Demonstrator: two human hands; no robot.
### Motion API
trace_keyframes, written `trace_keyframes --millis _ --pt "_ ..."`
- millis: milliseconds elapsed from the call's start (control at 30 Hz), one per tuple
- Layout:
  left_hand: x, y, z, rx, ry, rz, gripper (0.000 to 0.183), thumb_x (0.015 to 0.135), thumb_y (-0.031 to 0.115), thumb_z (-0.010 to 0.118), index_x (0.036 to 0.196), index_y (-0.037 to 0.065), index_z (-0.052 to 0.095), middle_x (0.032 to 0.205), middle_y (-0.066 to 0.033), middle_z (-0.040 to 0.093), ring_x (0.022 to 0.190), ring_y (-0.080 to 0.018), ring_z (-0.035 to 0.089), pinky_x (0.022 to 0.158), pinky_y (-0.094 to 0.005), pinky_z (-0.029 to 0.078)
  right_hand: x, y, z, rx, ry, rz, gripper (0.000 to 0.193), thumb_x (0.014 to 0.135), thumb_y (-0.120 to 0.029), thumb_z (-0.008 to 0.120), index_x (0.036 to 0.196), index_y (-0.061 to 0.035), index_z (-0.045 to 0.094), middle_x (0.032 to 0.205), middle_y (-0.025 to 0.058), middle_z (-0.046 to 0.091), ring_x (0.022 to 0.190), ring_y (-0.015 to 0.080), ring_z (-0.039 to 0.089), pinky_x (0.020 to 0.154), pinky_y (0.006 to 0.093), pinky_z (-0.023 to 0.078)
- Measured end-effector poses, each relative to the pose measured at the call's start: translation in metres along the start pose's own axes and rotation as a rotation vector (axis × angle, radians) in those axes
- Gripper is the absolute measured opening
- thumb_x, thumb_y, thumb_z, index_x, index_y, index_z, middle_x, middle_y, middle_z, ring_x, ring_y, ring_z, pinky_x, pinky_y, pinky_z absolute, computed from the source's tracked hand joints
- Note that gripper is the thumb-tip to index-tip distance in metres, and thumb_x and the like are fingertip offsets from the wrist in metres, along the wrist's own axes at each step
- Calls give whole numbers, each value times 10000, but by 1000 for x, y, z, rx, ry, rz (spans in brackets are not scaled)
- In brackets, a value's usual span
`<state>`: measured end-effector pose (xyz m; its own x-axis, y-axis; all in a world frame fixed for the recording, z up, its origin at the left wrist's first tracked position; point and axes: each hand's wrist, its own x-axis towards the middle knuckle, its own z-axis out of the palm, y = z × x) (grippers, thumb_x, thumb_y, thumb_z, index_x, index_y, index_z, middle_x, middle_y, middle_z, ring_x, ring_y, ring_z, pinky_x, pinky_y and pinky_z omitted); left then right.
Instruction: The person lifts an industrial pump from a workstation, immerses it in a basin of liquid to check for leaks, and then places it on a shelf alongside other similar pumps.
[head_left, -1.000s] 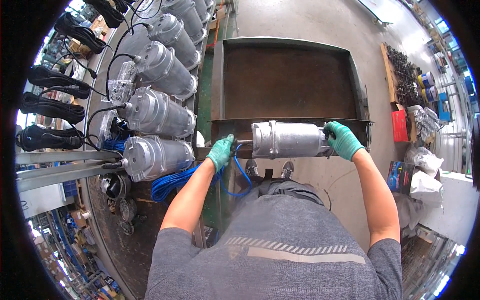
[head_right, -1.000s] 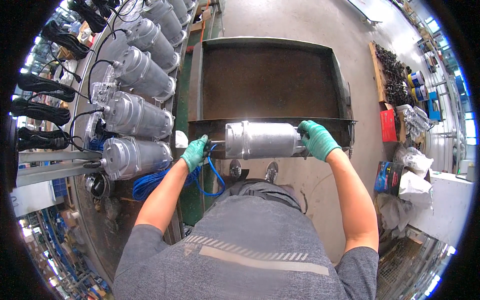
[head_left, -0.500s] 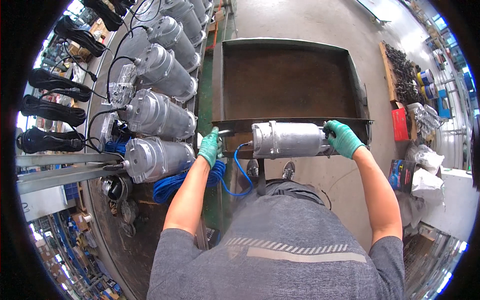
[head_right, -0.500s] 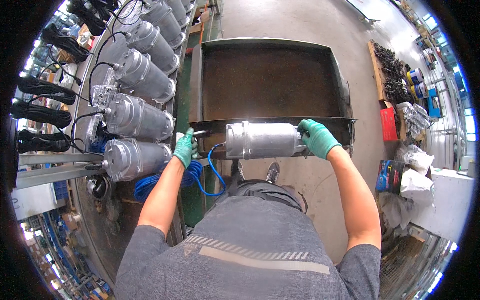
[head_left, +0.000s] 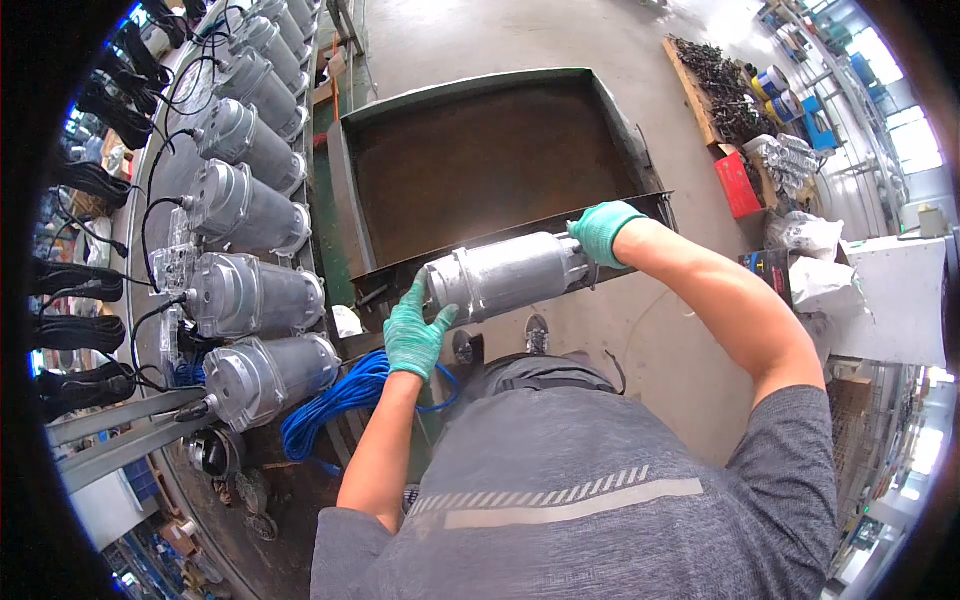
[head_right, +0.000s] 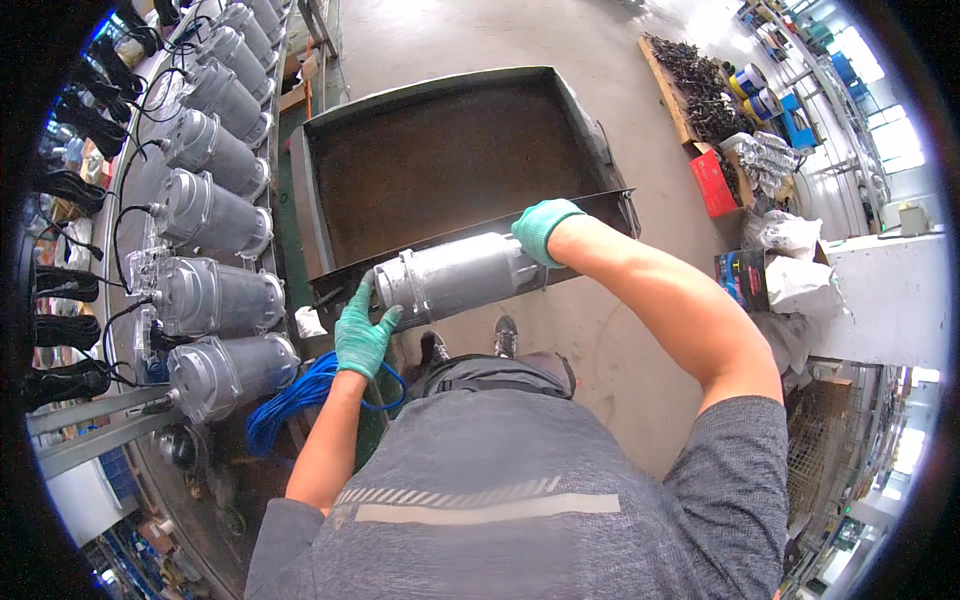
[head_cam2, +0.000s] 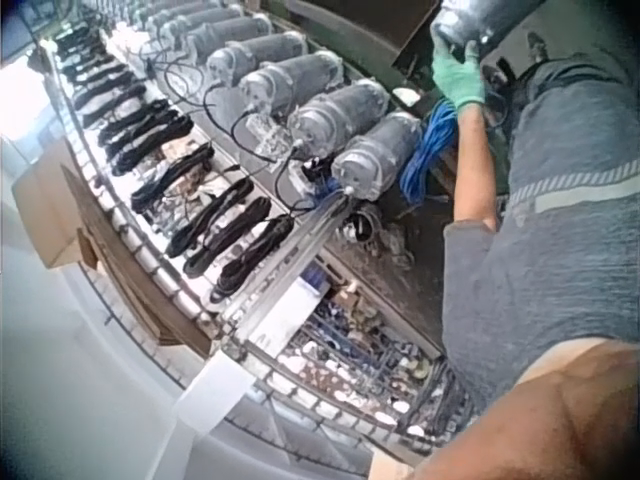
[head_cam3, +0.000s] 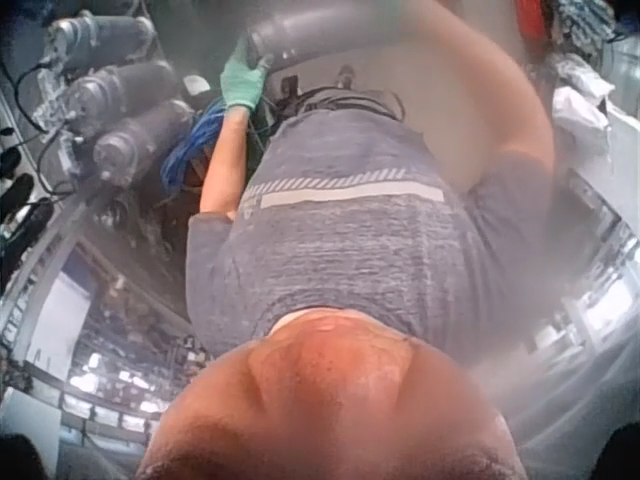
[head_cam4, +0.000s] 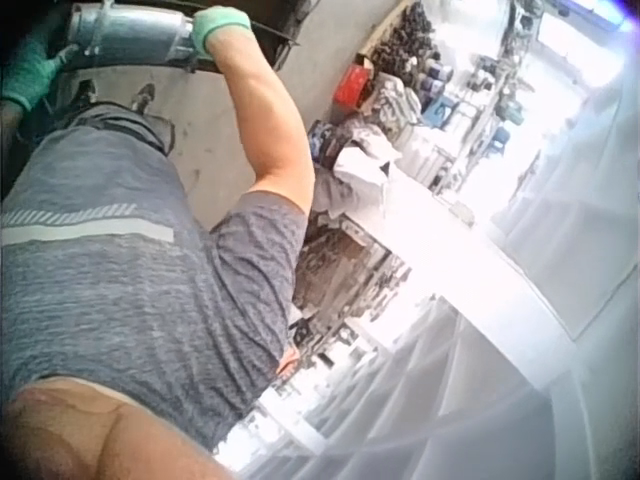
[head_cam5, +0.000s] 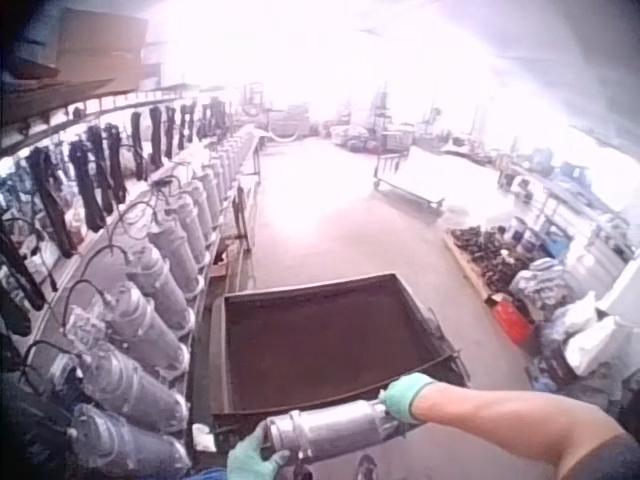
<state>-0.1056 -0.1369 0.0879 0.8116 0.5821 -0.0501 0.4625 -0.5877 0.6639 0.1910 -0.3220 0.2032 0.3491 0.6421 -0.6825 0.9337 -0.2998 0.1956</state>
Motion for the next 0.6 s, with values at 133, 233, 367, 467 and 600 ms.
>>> trace_keyframes --millis 133,233,367,467,600 --pt "-6 -3 8 58 14 -49 793 838 411 807 1534 221 477 1167 -186 700 1044 -377 677 907 -483 532 -14 4 0 -126 169 -213 206 930 -122 612 1030 -160 787 997 110 775 954 318 747 803 429 596" --pt "-5 -1 6 84 -8 -41 789 839 418 805 1532 227 483 1133 -178 714 1001 -370 682 896 -484 526 -22 11 4 -222 195 -326 174 939 -176 624 1038 -181 767 987 128 765 944 331 742 793 441 589" --pt "-3 0 6 191 -5 -8 785 847 421 799 1539 241 476 1081 -170 733 962 -361 684 887 -486 521 -30 -6 -15 293 127 70 346 894 -407 686 994 -88 775 1001 182 757 959 363 735 810 470 578" --pt "-4 -2 10 175 -5 -34 782 853 410 797 1545 248 469 1025 -175 743 926 -364 685 886 -483 521 -18 -4 -15 276 -69 146 344 898 -350 655 1096 -93 771 1078 183 754 1013 341 734 839 450 583" --pt "-4 -4 13 97 9 -38 789 857 395 797 1552 246 454 1014 -189 744 903 -384 690 883 -490 525 -13 2 15 39 261 -113 175 925 -157 611 932 -132 784 873 130 760 878 350 743 789 444 581"
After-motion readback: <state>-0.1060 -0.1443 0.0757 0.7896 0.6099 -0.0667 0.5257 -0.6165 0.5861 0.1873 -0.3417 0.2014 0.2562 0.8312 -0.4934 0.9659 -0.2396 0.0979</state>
